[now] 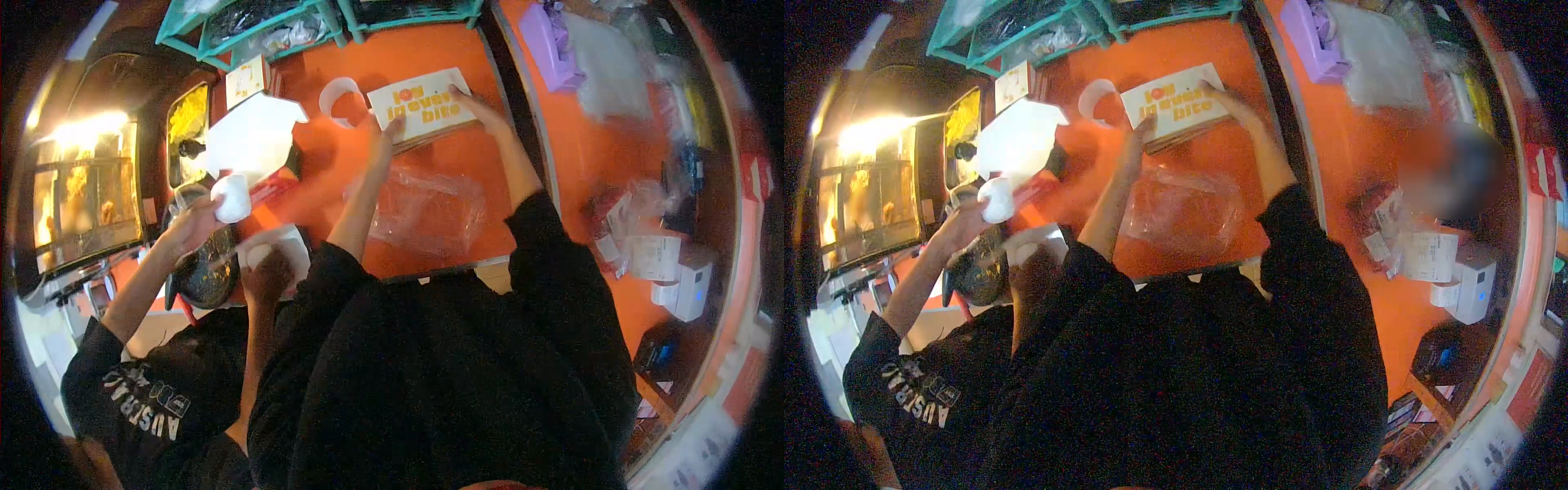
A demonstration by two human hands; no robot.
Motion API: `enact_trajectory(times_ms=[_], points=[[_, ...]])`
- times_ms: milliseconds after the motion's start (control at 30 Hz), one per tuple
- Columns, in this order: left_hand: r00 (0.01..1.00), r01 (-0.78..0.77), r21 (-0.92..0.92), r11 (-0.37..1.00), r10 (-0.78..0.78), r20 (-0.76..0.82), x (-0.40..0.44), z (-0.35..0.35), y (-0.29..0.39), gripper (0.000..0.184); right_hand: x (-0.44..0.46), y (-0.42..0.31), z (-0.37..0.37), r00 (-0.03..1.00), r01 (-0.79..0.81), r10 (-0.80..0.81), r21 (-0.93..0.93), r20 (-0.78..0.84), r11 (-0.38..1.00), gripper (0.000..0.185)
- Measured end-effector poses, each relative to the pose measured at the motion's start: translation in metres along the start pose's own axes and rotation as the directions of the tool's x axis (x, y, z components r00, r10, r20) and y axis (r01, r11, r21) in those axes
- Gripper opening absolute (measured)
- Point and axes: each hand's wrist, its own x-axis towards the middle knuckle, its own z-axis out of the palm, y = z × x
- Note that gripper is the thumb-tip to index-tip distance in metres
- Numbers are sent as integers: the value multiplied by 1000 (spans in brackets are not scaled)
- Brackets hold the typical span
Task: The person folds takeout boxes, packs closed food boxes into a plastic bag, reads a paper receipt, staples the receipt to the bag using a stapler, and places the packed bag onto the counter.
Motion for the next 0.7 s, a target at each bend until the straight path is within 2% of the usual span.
enact_trajectory(times_ms=[67,100,133,167,200,233,267,300,333,400,467,533,633,700], points=[[997,21,-129,991,-12,71,5,-6,-10,37,17,-6,0,996,-27,23,51,90,998,64],[998,25,-123,992,-18,59,1,-8,-7,37,18,-6,1,986,-47,30,103,161,994,63],[991,105,-180,978,-87,104,-2,-10,-2,37,15,-4,1,985,-56,36,112,167,992,63],[977,183,-240,953,-149,153,-10,-7,12,38,-5,-22,4,988,-53,47,38,145,998,62],[977,185,-243,952,-153,146,-19,-1,29,38,-23,-35,7,991,-51,55,-40,123,998,61],[970,211,-127,969,-192,147,-30,5,49,38,-33,-38,7,990,-52,57,-43,127,998,61],[960,246,-8,969,-242,138,-46,6,67,38,-47,-35,8,993,-45,40,45,115,998,60],[949,275,35,961,-277,148,-61,1,84,38,-63,-34,11,995,-36,23,132,100,991,59],[939,295,76,953,-303,160,-77,0,101,38,-88,-37,16,995,-33,21,133,95,991,58],[916,391,73,917,-396,64,-130,22,146,40,-148,-45,36,995,-81,76,102,57,991,57],[927,368,76,927,-372,52,-155,1,119,42,-182,-36,53,990,-142,141,76,19,987,57],[936,347,78,935,-350,38,-159,-26,75,44,-181,12,65,988,-155,154,83,20,984,56],[903,413,115,904,-423,82,-162,-58,24,44,-173,90,77,986,-166,165,109,20,980,58],[881,466,168,868,-438,-179,-157,-69,20,44,-162,112,72,976,153,-173,-152,-130,976,52]])
